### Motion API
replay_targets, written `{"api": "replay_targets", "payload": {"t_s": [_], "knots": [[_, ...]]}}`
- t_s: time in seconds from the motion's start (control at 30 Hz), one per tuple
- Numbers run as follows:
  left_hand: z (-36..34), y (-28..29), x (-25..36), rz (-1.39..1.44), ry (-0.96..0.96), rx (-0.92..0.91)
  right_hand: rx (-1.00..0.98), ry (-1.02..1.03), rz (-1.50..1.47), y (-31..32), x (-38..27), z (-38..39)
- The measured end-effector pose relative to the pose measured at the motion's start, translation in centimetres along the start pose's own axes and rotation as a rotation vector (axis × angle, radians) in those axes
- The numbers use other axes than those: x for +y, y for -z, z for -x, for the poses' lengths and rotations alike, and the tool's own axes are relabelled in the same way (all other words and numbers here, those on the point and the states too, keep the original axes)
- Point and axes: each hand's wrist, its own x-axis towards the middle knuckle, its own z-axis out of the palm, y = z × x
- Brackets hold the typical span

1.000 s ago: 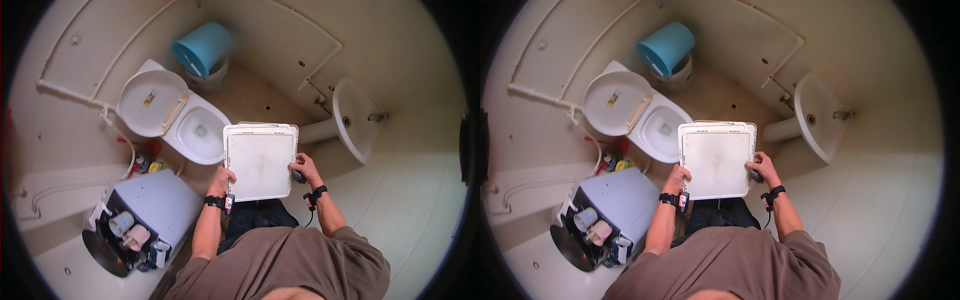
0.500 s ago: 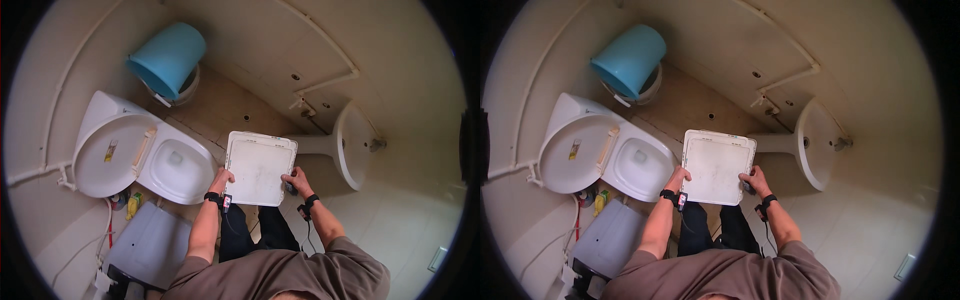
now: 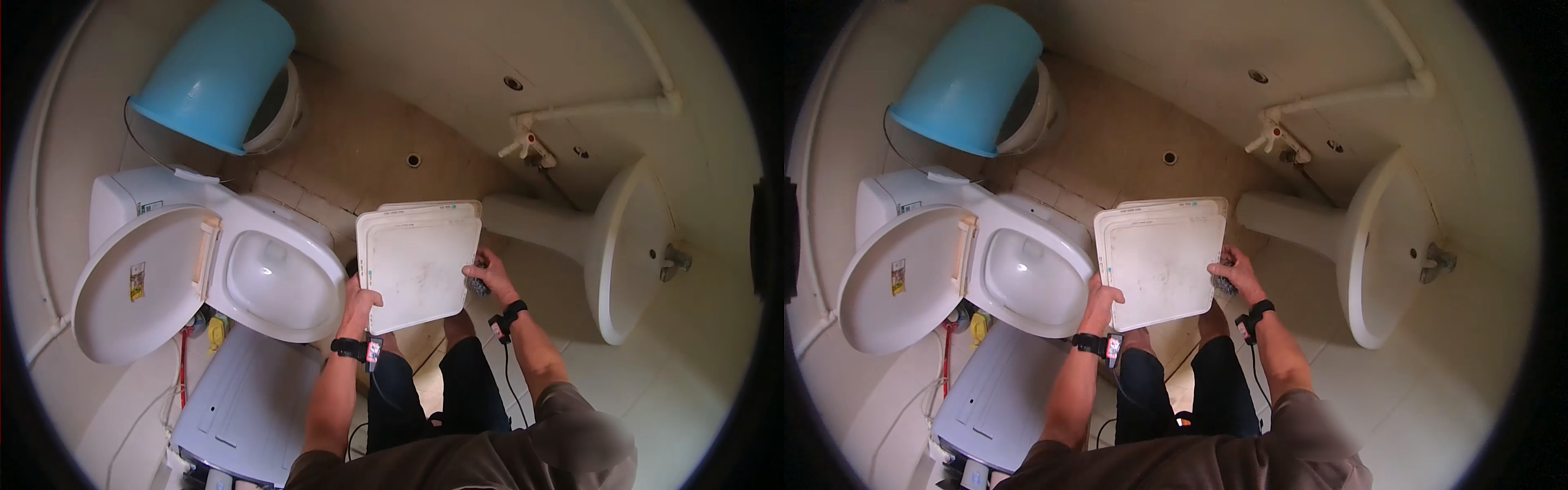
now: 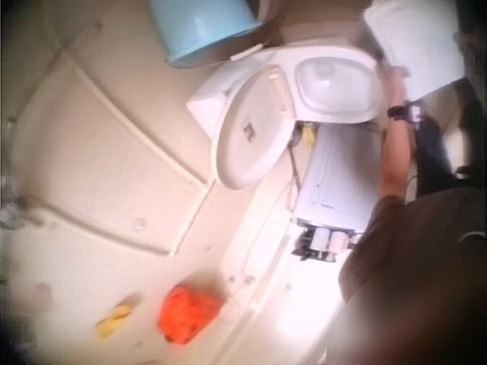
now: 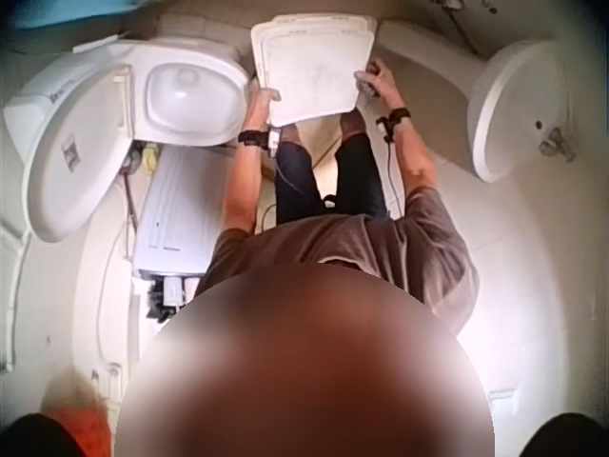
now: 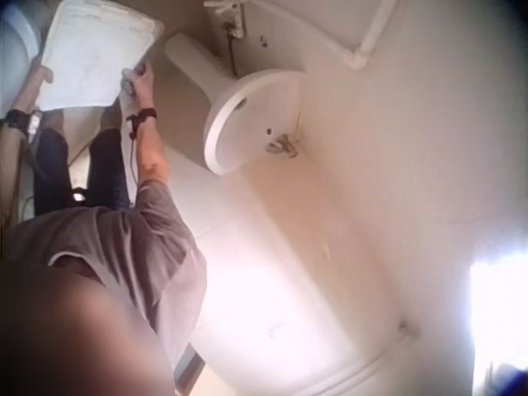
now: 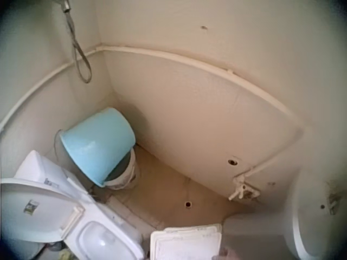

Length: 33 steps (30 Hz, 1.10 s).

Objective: The person scrubs a white rectangular tile using a grey sponge while rinsing it under running water from a tap in a small bathroom.

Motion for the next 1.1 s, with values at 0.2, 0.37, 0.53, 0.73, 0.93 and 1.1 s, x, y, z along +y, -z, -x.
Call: {"api": "replay_targets", "payload": {"t_s": [0.2,0.37,0.53,0.73,0.93,1.1], "knots": [[4.9,-3.2,4.0,-0.028,-0.136,0.176,-0.109,0.089,0.118,0.7,-2.7,0.5],[5.3,-5.0,5.0,-0.052,-0.186,0.161,0.120,0.206,0.182,-0.1,-2.8,2.9],[1.1,-4.3,2.2,-0.062,-0.108,0.111,0.276,0.099,0.209,-1.1,2.0,2.7],[-7.4,-3.9,-2.6,-0.339,-0.104,0.010,0.262,-0.131,-0.034,0.6,8.6,0.7],[-15.7,-5.6,-6.3,-0.473,-0.017,-0.071,0.119,-0.274,-0.205,3.8,12.8,-1.3],[-23.4,-5.6,-13.1,-0.459,-0.039,-0.183,0.116,-0.256,-0.299,5.4,18.3,-5.8]]}}
